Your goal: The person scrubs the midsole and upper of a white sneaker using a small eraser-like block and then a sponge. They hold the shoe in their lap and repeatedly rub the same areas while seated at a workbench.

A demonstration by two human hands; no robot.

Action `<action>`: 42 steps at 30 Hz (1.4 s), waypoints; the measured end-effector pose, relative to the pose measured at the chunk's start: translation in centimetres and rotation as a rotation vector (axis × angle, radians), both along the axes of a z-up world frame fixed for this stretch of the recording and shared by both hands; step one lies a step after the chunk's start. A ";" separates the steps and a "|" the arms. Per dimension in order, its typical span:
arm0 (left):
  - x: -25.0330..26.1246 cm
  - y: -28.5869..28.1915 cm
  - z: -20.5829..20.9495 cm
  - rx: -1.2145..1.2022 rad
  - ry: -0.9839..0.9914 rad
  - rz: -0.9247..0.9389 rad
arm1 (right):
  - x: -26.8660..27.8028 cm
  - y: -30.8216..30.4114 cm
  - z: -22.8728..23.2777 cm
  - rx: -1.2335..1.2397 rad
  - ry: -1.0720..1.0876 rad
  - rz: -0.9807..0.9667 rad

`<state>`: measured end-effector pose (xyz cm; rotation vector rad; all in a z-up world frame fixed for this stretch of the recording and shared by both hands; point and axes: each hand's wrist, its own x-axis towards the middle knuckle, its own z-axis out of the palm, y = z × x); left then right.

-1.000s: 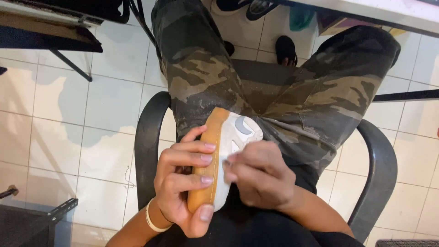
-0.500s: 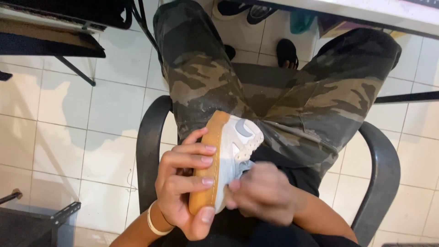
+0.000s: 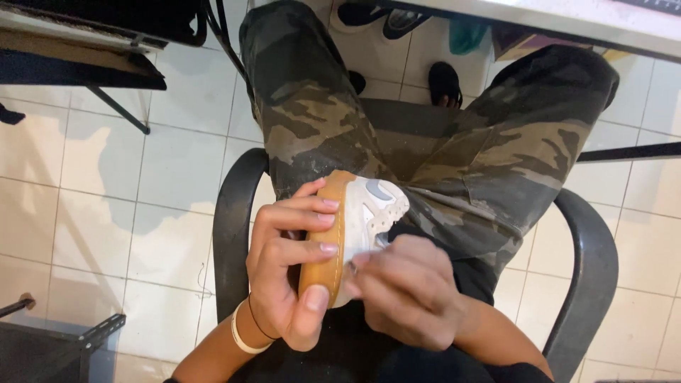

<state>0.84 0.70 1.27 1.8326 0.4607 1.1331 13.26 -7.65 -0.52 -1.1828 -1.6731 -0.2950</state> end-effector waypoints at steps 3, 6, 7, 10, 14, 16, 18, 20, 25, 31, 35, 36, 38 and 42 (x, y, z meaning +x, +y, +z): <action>0.5 0.1 0.5 0.013 0.026 0.014 | 0.7 -0.1 1.1 -0.146 0.013 -0.020; 0.9 0.6 0.8 0.037 0.043 0.029 | 1.4 -0.5 0.7 -0.181 -0.044 0.434; 1.1 0.7 0.8 0.038 0.036 0.023 | 1.6 -0.5 0.3 -0.115 -0.091 0.262; 1.3 0.3 0.7 0.026 0.029 0.011 | 0.6 0.6 1.4 -0.119 0.061 -0.016; 1.5 0.4 0.9 0.033 0.027 0.006 | 1.5 -0.5 -0.2 -0.134 0.063 0.164; 1.6 0.6 1.0 0.039 0.039 0.011 | 1.6 -0.7 -0.4 -0.164 0.036 0.216; 1.7 0.5 1.0 0.034 0.049 0.006 | 0.8 -0.2 -0.5 -0.205 0.011 0.258; 1.9 0.4 0.9 0.038 0.047 0.040 | -0.4 1.4 -0.6 0.022 0.319 -0.151; 1.8 0.1 0.9 0.034 0.023 0.037 | 0.5 -0.2 -1.0 -0.208 0.335 0.011; 2.1 0.0 0.5 0.005 -0.005 0.092 | -1.3 1.5 0.6 -0.005 0.434 -0.106; 1.8 -0.4 0.3 -0.014 -0.046 0.121 | -0.8 2.4 2.7 -0.232 0.535 -0.098; 1.6 -0.6 0.0 -0.014 -0.044 0.116 | -0.8 2.1 2.5 -0.230 0.538 -0.102; 1.4 -0.9 -0.5 0.013 -0.100 0.117 | -0.9 1.5 2.1 -0.344 0.596 -0.060; 0.2 -1.8 -1.4 0.025 -0.091 0.096 | -0.8 0.4 0.5 -0.205 0.478 0.058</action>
